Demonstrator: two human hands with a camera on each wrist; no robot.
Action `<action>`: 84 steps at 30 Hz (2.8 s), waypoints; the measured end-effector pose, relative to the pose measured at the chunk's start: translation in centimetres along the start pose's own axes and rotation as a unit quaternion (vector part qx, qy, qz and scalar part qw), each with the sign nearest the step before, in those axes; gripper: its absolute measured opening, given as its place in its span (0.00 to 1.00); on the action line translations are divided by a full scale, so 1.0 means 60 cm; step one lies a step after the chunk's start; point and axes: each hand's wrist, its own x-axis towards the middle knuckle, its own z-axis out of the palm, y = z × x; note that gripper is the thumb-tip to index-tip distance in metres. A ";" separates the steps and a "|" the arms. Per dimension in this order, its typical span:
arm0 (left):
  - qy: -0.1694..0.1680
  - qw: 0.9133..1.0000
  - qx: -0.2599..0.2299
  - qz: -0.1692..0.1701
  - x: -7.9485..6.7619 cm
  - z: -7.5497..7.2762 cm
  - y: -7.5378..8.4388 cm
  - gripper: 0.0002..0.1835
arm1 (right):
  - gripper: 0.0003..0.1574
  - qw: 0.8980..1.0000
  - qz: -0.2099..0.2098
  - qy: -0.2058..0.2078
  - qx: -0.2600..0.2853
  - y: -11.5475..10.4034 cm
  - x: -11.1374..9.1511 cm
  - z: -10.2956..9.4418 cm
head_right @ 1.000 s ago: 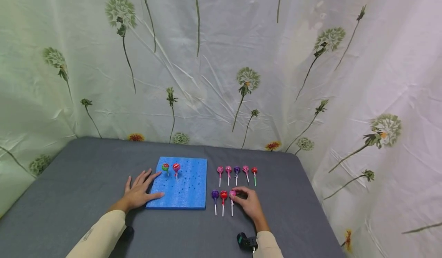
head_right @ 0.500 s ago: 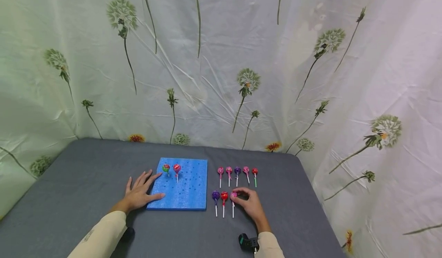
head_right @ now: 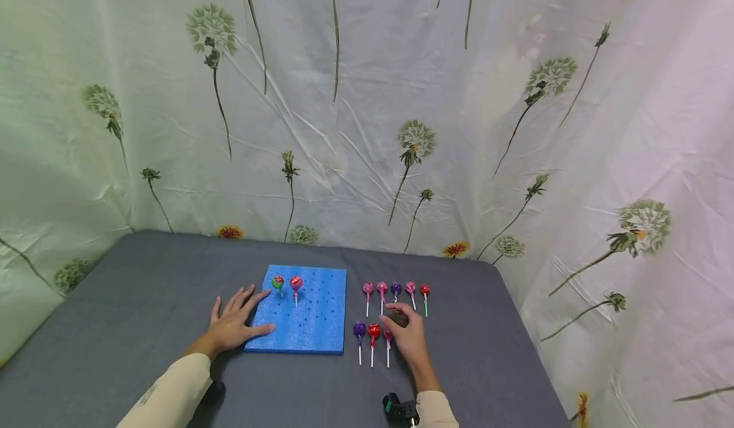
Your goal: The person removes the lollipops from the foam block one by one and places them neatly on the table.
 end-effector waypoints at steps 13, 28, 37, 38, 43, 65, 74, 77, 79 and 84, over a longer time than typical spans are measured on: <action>0.002 1.000 0.006 -0.007 -0.003 0.002 -0.005 0.50 | 0.18 0.997 -0.028 -0.059 0.042 -0.085 0.022 0.115; 0.005 1.000 0.011 -0.010 0.002 -0.001 0.001 0.49 | 0.21 0.981 -0.053 -0.179 0.043 -0.170 0.027 0.207; -0.004 1.000 0.011 -0.020 0.009 0.004 0.000 0.52 | 0.22 0.979 -0.053 -0.198 0.004 -0.122 0.066 0.252; -0.005 1.000 0.013 -0.020 0.009 0.004 -0.001 0.53 | 0.22 0.978 -0.049 -0.202 -0.001 -0.122 0.067 0.255; -0.006 1.000 0.004 -0.008 0.008 0.005 -0.006 0.53 | 0.17 0.979 -0.027 -0.199 -0.020 -0.124 0.070 0.263; -0.010 1.000 0.004 -0.011 0.008 0.007 -0.008 0.54 | 0.15 0.981 -0.019 -0.186 -0.050 -0.126 0.073 0.252; 0.007 1.000 0.001 0.000 0.010 0.009 -0.013 0.53 | 0.15 0.985 -0.042 -0.165 -0.007 -0.125 0.079 0.231; 0.006 1.000 -0.002 0.006 0.009 0.008 -0.013 0.53 | 0.15 0.986 -0.050 -0.159 0.009 -0.126 0.079 0.218; 0.005 1.000 -0.004 0.006 0.008 0.006 -0.013 0.53 | 0.15 0.986 -0.050 -0.157 0.006 -0.126 0.078 0.209; 0.001 1.000 -0.006 0.003 0.005 0.003 -0.012 0.54 | 0.16 0.987 -0.049 -0.152 -0.008 -0.122 0.077 0.183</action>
